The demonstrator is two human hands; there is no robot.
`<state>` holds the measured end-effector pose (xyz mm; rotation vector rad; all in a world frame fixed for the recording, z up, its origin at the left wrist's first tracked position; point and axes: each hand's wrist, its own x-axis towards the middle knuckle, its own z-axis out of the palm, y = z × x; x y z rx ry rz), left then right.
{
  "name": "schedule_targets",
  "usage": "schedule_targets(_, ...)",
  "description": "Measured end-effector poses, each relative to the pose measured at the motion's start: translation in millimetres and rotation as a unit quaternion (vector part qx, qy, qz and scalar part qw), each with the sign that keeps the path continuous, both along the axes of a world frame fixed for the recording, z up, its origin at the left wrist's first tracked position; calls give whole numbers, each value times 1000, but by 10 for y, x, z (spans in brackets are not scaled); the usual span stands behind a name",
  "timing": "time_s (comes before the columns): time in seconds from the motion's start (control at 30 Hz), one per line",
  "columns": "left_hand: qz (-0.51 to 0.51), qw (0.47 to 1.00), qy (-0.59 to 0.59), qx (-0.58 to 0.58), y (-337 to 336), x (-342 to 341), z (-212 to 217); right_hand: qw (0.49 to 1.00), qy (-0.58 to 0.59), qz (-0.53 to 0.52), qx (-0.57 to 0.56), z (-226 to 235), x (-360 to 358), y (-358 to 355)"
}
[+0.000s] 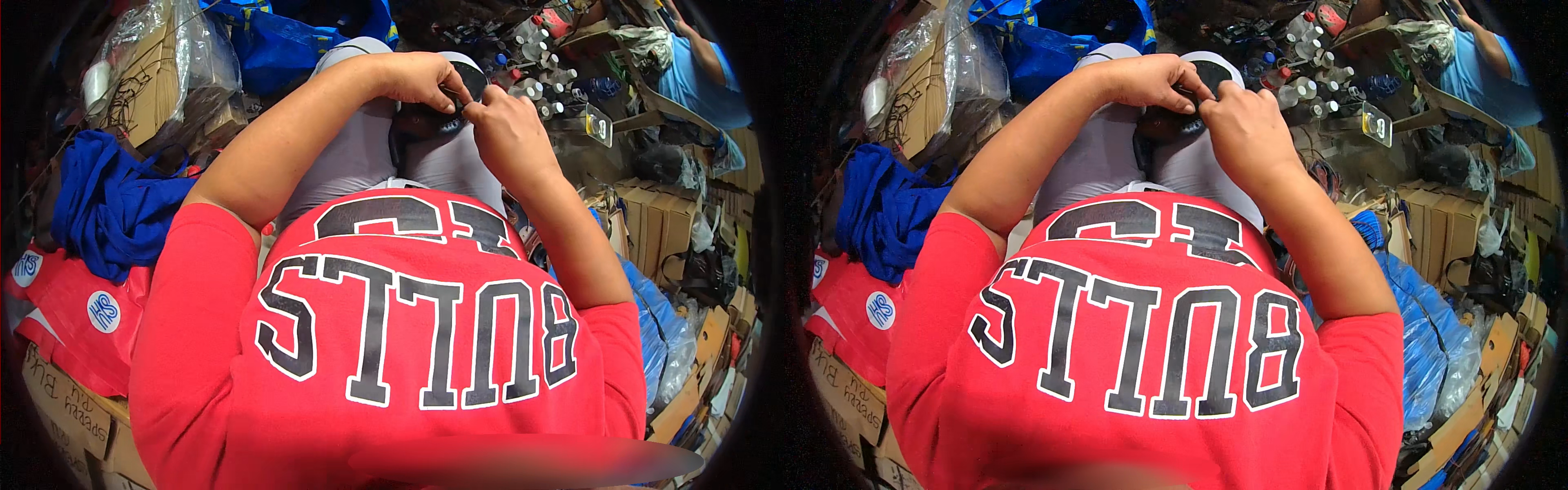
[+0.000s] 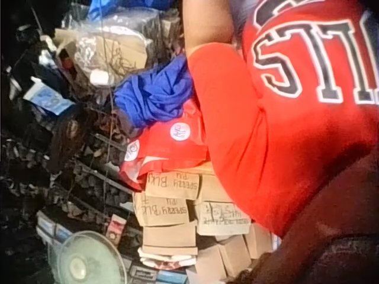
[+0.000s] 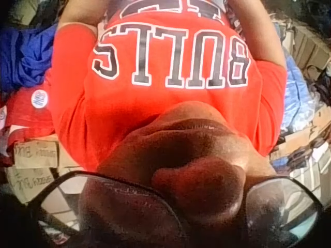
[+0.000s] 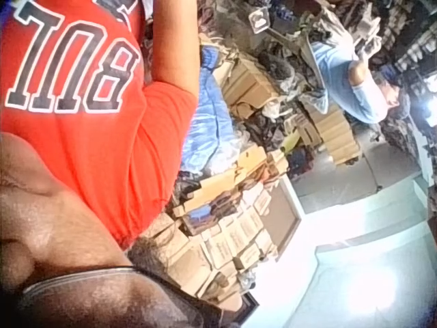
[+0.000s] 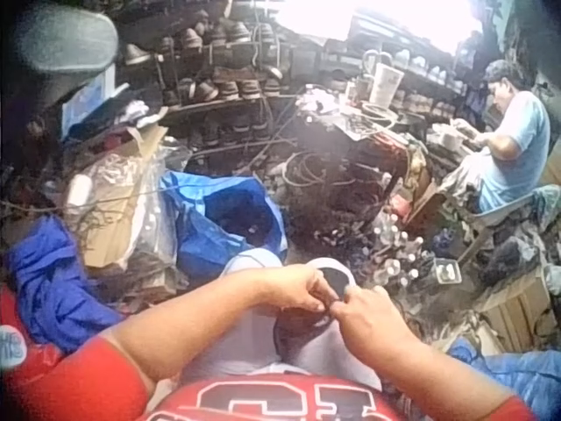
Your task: Hand-stitching a leather shoe part using a needle and thread.
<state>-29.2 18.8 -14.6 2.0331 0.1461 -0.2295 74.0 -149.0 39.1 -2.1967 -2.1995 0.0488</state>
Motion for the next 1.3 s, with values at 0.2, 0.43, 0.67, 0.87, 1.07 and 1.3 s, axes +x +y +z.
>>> schedule_targets(0.2, 46, 984, -89, 144, -6, 54, -4, 995, -74, 46, -45, 34, -2, 169)
schedule_targets(0.43, 82, 965, -178, 174, 70, 92, -138, 982, 167, -76, -39, -215, 227, 263)
schedule_targets(0.67, 105, 969, -175, 140, 52, 77, -112, 989, 139, -46, -36, -69, 273, 183)
schedule_targets(0.87, 152, 922, -295, 201, 50, -1, -229, 973, 221, -60, -35, -281, 350, 248)
schedule_targets(1.07, 185, 929, -248, 205, -172, -351, -141, 811, 563, -133, -88, -467, 702, -12)
schedule_targets(1.3, 126, 962, -141, 196, -129, -365, -24, 860, 456, -213, 85, -729, 711, -54)
